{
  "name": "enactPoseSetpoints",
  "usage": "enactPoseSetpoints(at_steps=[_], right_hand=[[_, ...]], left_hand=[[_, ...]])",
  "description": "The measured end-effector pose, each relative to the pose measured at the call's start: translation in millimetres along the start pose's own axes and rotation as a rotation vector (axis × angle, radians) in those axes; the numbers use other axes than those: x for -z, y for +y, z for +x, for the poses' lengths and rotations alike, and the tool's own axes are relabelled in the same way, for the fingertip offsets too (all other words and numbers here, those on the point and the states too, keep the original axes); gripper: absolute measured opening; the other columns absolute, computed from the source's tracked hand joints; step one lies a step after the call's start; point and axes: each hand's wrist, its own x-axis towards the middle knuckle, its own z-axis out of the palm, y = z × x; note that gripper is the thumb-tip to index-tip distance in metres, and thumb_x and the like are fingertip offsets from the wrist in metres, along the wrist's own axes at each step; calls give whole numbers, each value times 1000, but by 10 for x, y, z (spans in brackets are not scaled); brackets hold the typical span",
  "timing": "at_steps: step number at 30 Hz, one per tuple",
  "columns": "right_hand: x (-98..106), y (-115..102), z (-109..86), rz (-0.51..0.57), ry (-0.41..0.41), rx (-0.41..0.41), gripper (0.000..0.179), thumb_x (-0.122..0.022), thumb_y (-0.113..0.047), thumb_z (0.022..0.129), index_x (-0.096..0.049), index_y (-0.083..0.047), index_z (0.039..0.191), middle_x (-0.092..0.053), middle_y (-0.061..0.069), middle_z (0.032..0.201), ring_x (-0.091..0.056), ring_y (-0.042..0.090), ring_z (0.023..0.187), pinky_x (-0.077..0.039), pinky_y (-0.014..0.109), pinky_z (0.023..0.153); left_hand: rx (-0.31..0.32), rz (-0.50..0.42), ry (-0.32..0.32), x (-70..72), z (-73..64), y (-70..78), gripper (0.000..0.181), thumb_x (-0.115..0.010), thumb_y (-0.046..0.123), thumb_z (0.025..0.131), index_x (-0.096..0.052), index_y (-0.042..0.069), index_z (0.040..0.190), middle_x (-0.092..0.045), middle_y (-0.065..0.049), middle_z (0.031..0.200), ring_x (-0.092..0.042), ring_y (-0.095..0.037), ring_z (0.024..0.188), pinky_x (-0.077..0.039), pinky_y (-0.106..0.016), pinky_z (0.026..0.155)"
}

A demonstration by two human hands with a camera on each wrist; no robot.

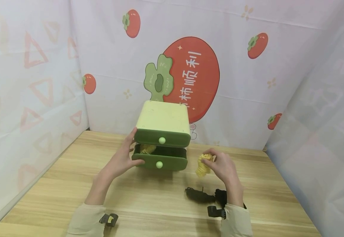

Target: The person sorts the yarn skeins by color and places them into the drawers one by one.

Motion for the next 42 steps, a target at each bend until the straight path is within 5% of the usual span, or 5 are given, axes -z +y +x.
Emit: enactPoseSetpoints(at_steps=[15, 32, 42], right_hand=[[29, -195, -25, 22, 161, 110, 22, -80, -23, 85, -73, -16, 105, -54, -1, 62, -42, 6, 51, -36, 24, 44], [-37, -391, 14, 77, 478, 488, 32, -87, -1, 70, -75, -11, 98, -64, -4, 75, -41, 1, 55, -31, 10, 48], [-94, -511, 49, 149, 568, 568, 30, -86, 4, 69, -74, -4, 96, -71, 8, 87, -41, 3, 53, -35, 13, 49]], left_hand=[[13, -17, -1, 6, -5, 18, 127, -87, 16, 76, 7, 45, 157, -1, 5, 169, -25, -32, 151, -41, -58, 109], [-2, -7, 1, 3, -9, 15, 127, -87, 15, 77, 7, 44, 157, -1, 3, 169, -20, -30, 152, -40, -58, 111], [9, -10, -6, 11, -4, 23, 127, -86, 16, 77, 8, 44, 157, 1, 4, 168, -21, -31, 152, -42, -58, 109]])
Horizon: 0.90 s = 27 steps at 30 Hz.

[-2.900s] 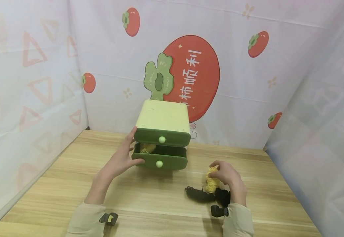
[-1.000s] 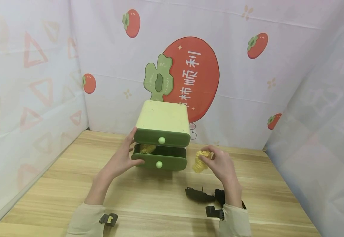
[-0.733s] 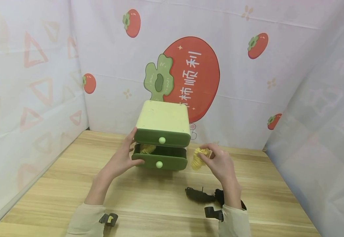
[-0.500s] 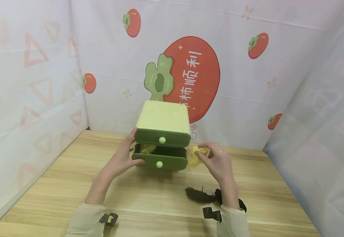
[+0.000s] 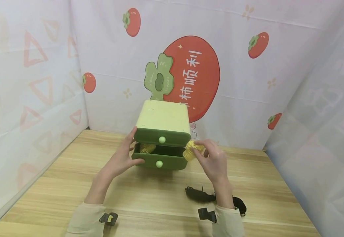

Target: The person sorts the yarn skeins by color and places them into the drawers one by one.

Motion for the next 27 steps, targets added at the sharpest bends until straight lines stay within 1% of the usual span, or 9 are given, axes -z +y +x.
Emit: enactPoseSetpoints(at_steps=[5, 9, 13, 18, 22, 27], right_hand=[[-116, -62, 9, 20, 70, 21, 32, -86, 6, 68, -75, -4, 96, -71, 8, 87, -40, 4, 53, -34, 13, 48], [-217, -107, -6, 26, 90, 24, 30, -86, 4, 70, -74, -5, 96, -71, 8, 87, -40, 4, 53, -34, 14, 48], [-290, -136, -31, 37, 100, 10, 29, -86, 3, 70, -73, -5, 94, -70, 7, 87, -38, 4, 52, -34, 15, 47], [-351, -174, -55, 42, 97, -19, 26, -86, 1, 71, -72, -5, 92, -70, 6, 88, -39, 5, 51, -34, 14, 48], [-391, -205, -63, 39, 76, -23, 24, -86, -1, 73, -71, -6, 91, -70, 7, 91, -40, 6, 51, -35, 15, 48], [-440, -214, -82, 27, 43, -35, 24, -86, -1, 72, -70, -8, 89, -71, 8, 90, -41, 4, 51, -36, 14, 49]], left_hand=[[-1, 1, 3, 4, 1, -3, 127, -87, 16, 77, 8, 45, 157, 1, 5, 168, -21, -30, 152, -42, -58, 109], [-8, 7, 5, 4, 2, 3, 127, -87, 16, 77, 8, 44, 157, 1, 4, 169, -22, -31, 152, -43, -58, 108], [-10, 8, 8, -2, 0, 5, 127, -87, 17, 77, 8, 44, 157, 0, 3, 169, -22, -32, 152, -43, -59, 107], [-5, 0, 6, -11, -1, -4, 126, -86, 16, 78, 7, 45, 157, 0, 4, 169, -22, -32, 152, -42, -59, 108], [-2, 1, 6, -8, 1, -6, 126, -86, 17, 78, 7, 45, 157, 0, 4, 169, -24, -33, 151, -43, -59, 107], [-9, 11, 9, -7, 4, -4, 126, -86, 17, 78, 7, 44, 157, -1, 2, 169, -23, -33, 151, -41, -59, 109]])
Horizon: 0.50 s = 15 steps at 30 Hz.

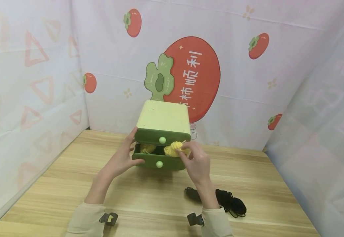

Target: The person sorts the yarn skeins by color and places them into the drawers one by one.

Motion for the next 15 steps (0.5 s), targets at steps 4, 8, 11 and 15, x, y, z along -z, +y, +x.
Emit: enactPoseSetpoints(at_steps=[4, 8, 11, 15], right_hand=[[-11, 1, -14, -47, -48, -23, 23, -86, -5, 74, -71, -9, 91, -71, 5, 89, -42, 3, 52, -36, 13, 49], [-4, -10, -16, -85, -102, -58, 22, -86, -10, 75, -72, -10, 92, -71, 3, 88, -44, 3, 52, -37, 13, 49], [3, -21, -14, -107, -138, -76, 22, -86, -13, 76, -73, -11, 94, -71, 3, 88, -45, 3, 51, -39, 15, 48], [9, -30, -12, -144, -200, -98, 21, -85, -19, 79, -74, -13, 96, -71, 1, 93, -48, 3, 53, -43, 18, 49]], left_hand=[[8, 1, -4, -2, 0, 5, 126, -86, 17, 78, 7, 44, 157, -1, 3, 169, -22, -32, 152, -39, -59, 111], [23, 4, -8, 4, -7, 13, 126, -86, 18, 78, 8, 45, 157, 0, 5, 168, -24, -32, 151, -43, -59, 107], [23, 7, -9, 7, -8, 18, 126, -86, 19, 78, 8, 45, 157, 1, 4, 169, -25, -34, 150, -45, -59, 105], [19, 5, -8, 6, -6, 16, 126, -86, 18, 78, 8, 45, 157, 1, 4, 169, -25, -34, 150, -44, -59, 106]])
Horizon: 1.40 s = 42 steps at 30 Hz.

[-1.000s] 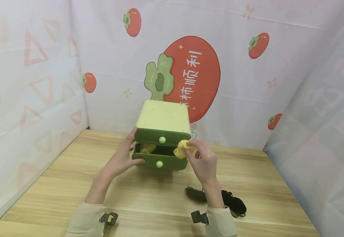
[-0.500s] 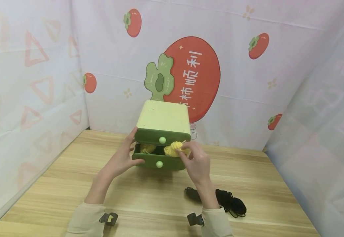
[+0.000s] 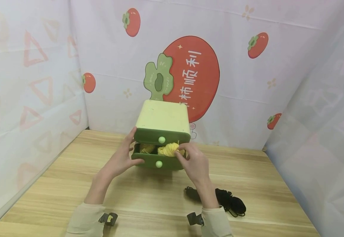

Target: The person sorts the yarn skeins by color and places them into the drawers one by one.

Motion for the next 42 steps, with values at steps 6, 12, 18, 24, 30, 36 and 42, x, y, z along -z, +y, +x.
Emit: enactPoseSetpoints(at_steps=[6, 12, 18, 24, 30, 36, 42], right_hand=[[3, -20, -18, -57, -122, -61, 17, -80, -31, 85, -75, -19, 96, -71, -5, 98, -52, 2, 58, -43, 19, 51], [4, -45, -27, -79, -176, -94, 16, -77, -34, 87, -76, -22, 97, -70, -7, 100, -52, 3, 60, -40, 19, 51], [-6, -45, -28, -49, -128, -64, 12, -78, -29, 87, -76, -22, 96, -69, -7, 96, -49, 1, 58, -38, 18, 48], [-25, -58, -21, -5, -69, 64, 9, -79, -20, 85, -75, -20, 93, -67, -7, 87, -46, -1, 55, -40, 17, 49], [-60, -102, -26, 26, -142, 206, 11, -80, -18, 84, -74, -19, 93, -71, -10, 82, -52, -3, 58, -45, 15, 53], [-136, -149, -50, 35, -239, 263, 15, -81, -19, 83, -74, -18, 96, -70, -12, 77, -47, -6, 55, -40, 12, 51], [-210, -207, -76, 11, -312, 240, 15, -79, -24, 86, -74, -21, 100, -65, -15, 69, -43, -7, 53, -37, 12, 50]], left_hand=[[-10, 5, 2, -4, -5, -16, 126, -86, 18, 78, 8, 45, 157, 0, 4, 168, -23, -33, 151, -43, -59, 106], [-15, 1, 1, -8, -2, -27, 125, -86, 18, 78, 8, 45, 157, 0, 5, 168, -22, -32, 152, -43, -58, 107], [-15, 3, 3, -11, 6, -28, 125, -86, 18, 78, 8, 45, 157, 0, 6, 168, -24, -31, 151, -44, -57, 106], [-5, -4, -5, -15, 9, -26, 124, -85, 19, 79, 8, 47, 156, 1, 8, 168, -24, -31, 151, -45, -57, 105], [-11, 0, -1, -16, 9, -26, 124, -86, 19, 79, 8, 46, 157, 0, 6, 169, -25, -32, 151, -45, -58, 104], [-10, -5, 1, -18, 12, -37, 124, -85, 20, 79, 8, 47, 156, 0, 7, 168, -25, -32, 151, -44, -58, 106], [-14, -2, 6, -8, 13, -25, 125, -86, 19, 78, 7, 46, 157, -1, 5, 169, -26, -32, 150, -44, -59, 106]])
